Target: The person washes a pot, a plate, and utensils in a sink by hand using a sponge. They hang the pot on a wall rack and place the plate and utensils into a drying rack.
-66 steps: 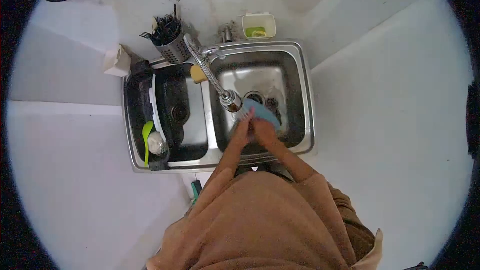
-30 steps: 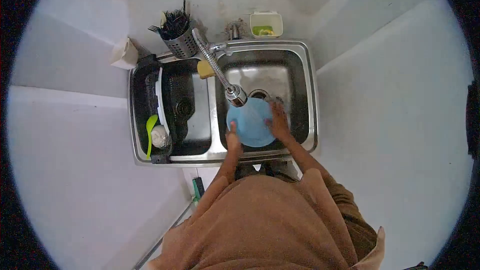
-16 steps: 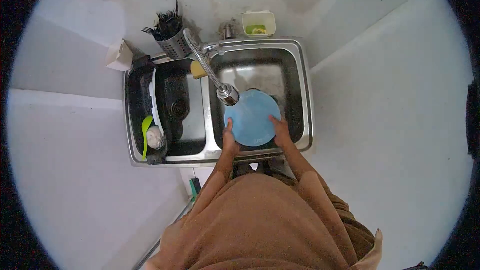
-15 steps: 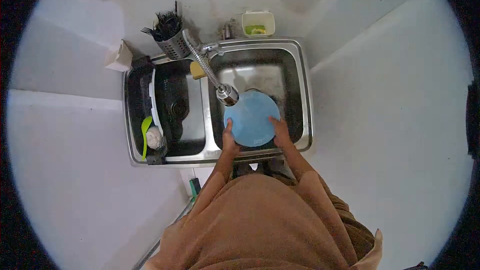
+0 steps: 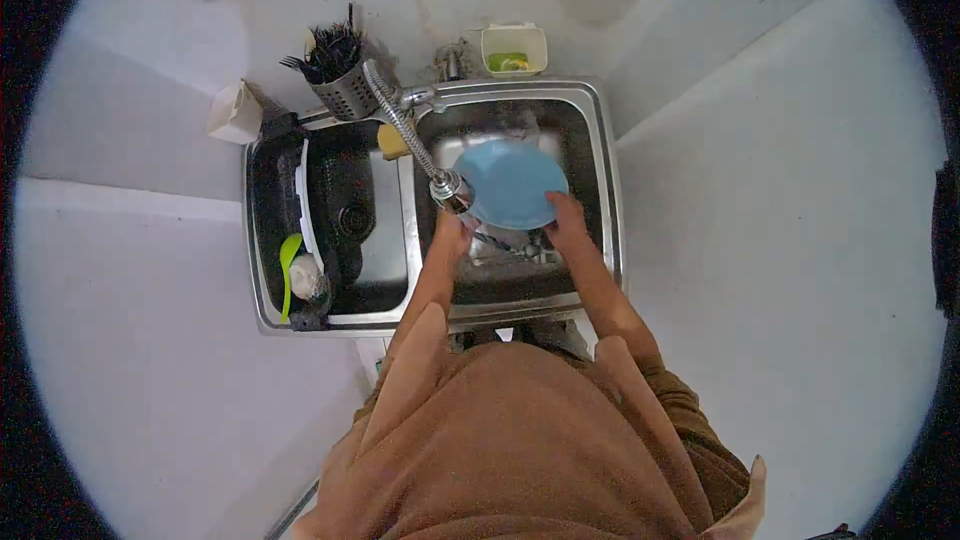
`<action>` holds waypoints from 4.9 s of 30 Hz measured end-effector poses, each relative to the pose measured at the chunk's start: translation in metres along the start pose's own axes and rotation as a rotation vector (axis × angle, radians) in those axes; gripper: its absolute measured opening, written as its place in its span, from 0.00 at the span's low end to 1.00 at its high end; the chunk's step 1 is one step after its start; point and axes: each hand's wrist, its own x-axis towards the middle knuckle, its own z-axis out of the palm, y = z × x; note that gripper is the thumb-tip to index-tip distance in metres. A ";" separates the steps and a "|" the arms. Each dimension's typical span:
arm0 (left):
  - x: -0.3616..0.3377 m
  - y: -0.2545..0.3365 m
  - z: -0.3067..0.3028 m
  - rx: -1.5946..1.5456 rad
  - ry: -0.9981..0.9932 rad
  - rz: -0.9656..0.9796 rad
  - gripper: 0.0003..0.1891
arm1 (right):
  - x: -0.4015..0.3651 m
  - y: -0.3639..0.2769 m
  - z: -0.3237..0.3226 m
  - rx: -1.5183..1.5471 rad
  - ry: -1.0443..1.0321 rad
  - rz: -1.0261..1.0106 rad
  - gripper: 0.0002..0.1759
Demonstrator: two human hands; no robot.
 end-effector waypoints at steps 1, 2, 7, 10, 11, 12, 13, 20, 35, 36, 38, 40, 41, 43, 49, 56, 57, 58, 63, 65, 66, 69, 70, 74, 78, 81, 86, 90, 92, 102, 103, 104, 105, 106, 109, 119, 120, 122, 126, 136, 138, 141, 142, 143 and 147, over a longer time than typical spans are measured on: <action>-0.007 0.001 0.002 0.053 0.007 -0.022 0.13 | -0.001 0.004 -0.002 0.005 0.048 -0.010 0.23; -0.015 0.003 0.005 0.108 0.015 -0.043 0.10 | -0.004 0.009 -0.005 0.005 0.048 -0.011 0.23; -0.048 -0.011 -0.012 0.047 0.101 -0.130 0.17 | -0.018 0.055 -0.034 0.056 -0.063 -0.129 0.23; -0.059 -0.025 -0.034 0.109 0.112 -0.197 0.18 | -0.020 0.071 -0.048 -0.024 -0.029 -0.058 0.22; -0.058 -0.033 -0.046 0.113 0.097 -0.251 0.16 | -0.023 0.076 -0.050 -0.023 -0.029 -0.057 0.22; -0.063 -0.038 -0.050 0.114 0.098 -0.252 0.16 | -0.030 0.078 -0.047 -0.049 0.016 -0.093 0.22; -0.068 -0.043 -0.053 0.110 0.122 -0.235 0.17 | -0.036 0.078 -0.045 -0.077 0.061 -0.131 0.22; -0.046 -0.049 -0.083 0.199 0.159 -0.249 0.18 | -0.005 0.085 -0.054 -0.129 0.025 0.002 0.23; -0.051 -0.034 -0.055 0.042 0.202 -0.190 0.13 | -0.012 0.042 0.004 -0.630 -0.081 -0.204 0.24; -0.049 -0.049 -0.069 0.063 0.161 -0.207 0.14 | 0.006 0.060 -0.016 -0.795 -0.086 -0.395 0.25; -0.055 -0.060 -0.072 0.083 0.122 -0.222 0.15 | 0.007 0.061 -0.020 -0.959 -0.094 -0.588 0.25; -0.067 -0.059 -0.061 0.268 0.264 -0.273 0.15 | -0.021 0.038 0.005 -1.377 -0.044 -0.556 0.27; -0.061 -0.063 -0.066 0.267 0.265 -0.272 0.15 | -0.021 0.039 0.009 -1.377 -0.046 -0.557 0.27; -0.051 -0.066 -0.068 0.285 0.208 -0.096 0.19 | -0.023 0.040 0.019 -1.585 -0.306 -0.793 0.28; -0.042 -0.036 -0.068 -0.537 -0.763 -0.371 0.26 | -0.074 0.018 0.026 -1.932 -0.420 -0.890 0.29; -0.098 -0.043 -0.023 0.170 0.016 -0.272 0.24 | -0.107 -0.040 -0.023 -1.713 -0.442 -1.325 0.30; -0.095 -0.050 -0.034 0.131 0.055 -0.260 0.22 | -0.110 -0.048 -0.025 -1.758 -0.449 -1.268 0.30; -0.095 -0.051 -0.039 0.096 0.093 -0.247 0.20 | -0.113 -0.053 -0.025 -1.798 -0.451 -1.211 0.30; -0.081 -0.064 -0.057 0.134 0.172 -0.170 0.15 | -0.138 -0.068 -0.030 -1.890 -0.548 -1.181 0.30; -0.082 -0.059 -0.053 0.371 0.188 -0.033 0.13 | -0.151 -0.077 -0.022 -1.933 -0.632 -1.206 0.29; -0.085 -0.059 -0.047 0.345 0.213 -0.013 0.13 | -0.163 -0.089 -0.007 -1.936 -0.680 -1.221 0.29; -0.091 -0.064 -0.055 1.589 0.158 0.824 0.15 | -0.216 -0.113 0.047 -2.022 -0.753 -1.181 0.29; -0.086 -0.071 -0.068 1.582 0.182 0.832 0.15 | -0.231 -0.117 0.065 -2.047 -0.803 -1.201 0.29; -0.073 -0.082 -0.087 1.816 -0.085 0.702 0.17 | -0.281 -0.119 0.143 -1.884 -0.995 -1.426 0.30; -0.096 -0.043 -0.079 1.979 -0.291 0.430 0.21 | -0.283 -0.073 0.235 -1.625 -1.073 -1.686 0.25; -0.120 -0.011 -0.085 1.776 -0.340 0.478 0.21 | -0.248 -0.019 0.315 -1.391 -1.320 -1.945 0.22; -0.127 0.017 -0.115 1.338 -0.285 0.554 0.20 | -0.158 0.079 0.400 -1.531 -1.540 -2.109 0.22; -0.156 0.063 -0.100 1.054 -0.330 0.382 0.21 | -0.116 0.130 0.420 -1.814 -1.671 -2.175 0.22; -0.129 0.056 -0.113 0.799 -0.342 0.398 0.22 | -0.106 0.144 0.421 -1.956 -1.685 -2.053 0.21; -0.152 0.137 -0.128 -0.718 -0.384 0.181 0.22 | -0.057 0.171 0.413 -1.763 -1.862 -2.306 0.20; -0.148 0.137 -0.129 -0.715 -0.389 0.179 0.22 | -0.055 0.172 0.415 -1.733 -1.858 -2.319 0.20; -0.145 0.133 -0.129 -0.728 -0.326 0.158 0.22 | -0.053 0.174 0.414 -1.706 -1.857 -2.322 0.21; -0.143 0.131 -0.130 -0.740 -0.264 0.136 0.21 | -0.051 0.177 0.413 -1.714 -1.851 -2.316 0.21; -0.140 0.130 -0.132 -0.739 -0.265 0.131 0.21 | -0.047 0.179 0.414 -1.729 -1.873 -2.259 0.21; -0.139 0.132 -0.132 -0.735 -0.225 0.139 0.20 | -0.039 0.185 0.411 -1.897 -1.858 -2.122 0.22; -0.136 0.129 -0.135 -0.877 -0.280 0.147 0.20 | -0.099 0.159 0.423 -2.691 -1.621 -1.167 0.29; -0.136 0.127 -0.136 -0.905 -0.280 0.139 0.20 | -0.093 0.161 0.420 -2.685 -1.624 -1.159 0.29; -0.137 0.132 -0.135 -0.907 -0.272 0.126 0.20 | -0.075 0.164 0.414 -2.599 -1.646 -1.221 0.29; -0.133 0.127 -0.137 -0.911 -0.239 0.093 0.20 | -0.090 0.161 0.419 -2.639 -1.614 -1.148 0.29; -0.153 0.130 -0.117 -0.808 -0.208 0.198 0.23 | -0.112 0.149 0.389 -2.114 -1.414 -1.353 0.26; -0.160 0.125 -0.110 -0.815 -0.208 0.156 0.29 | -0.140 0.129 0.366 -1.800 -1.270 -1.438 0.23; -0.160 0.107 -0.108 -0.786 -0.176 0.048 0.31 | -0.169 0.101 0.289 -1.043 -0.970 -0.894 0.10; -0.161 0.100 -0.108 -0.791 -0.204 0.018 0.31 | -0.168 0.097 0.254 -0.918 -0.821 -0.803 0.08; -0.168 0.103 -0.096 -0.694 -0.110 -0.020 0.29 | -0.154 0.096 0.214 -0.840 -0.712 -0.597 0.09; -0.139 0.074 -0.089 -0.504 -0.139 -0.103 0.24 | -0.103 0.089 0.098 -0.440 -0.449 -0.155 0.10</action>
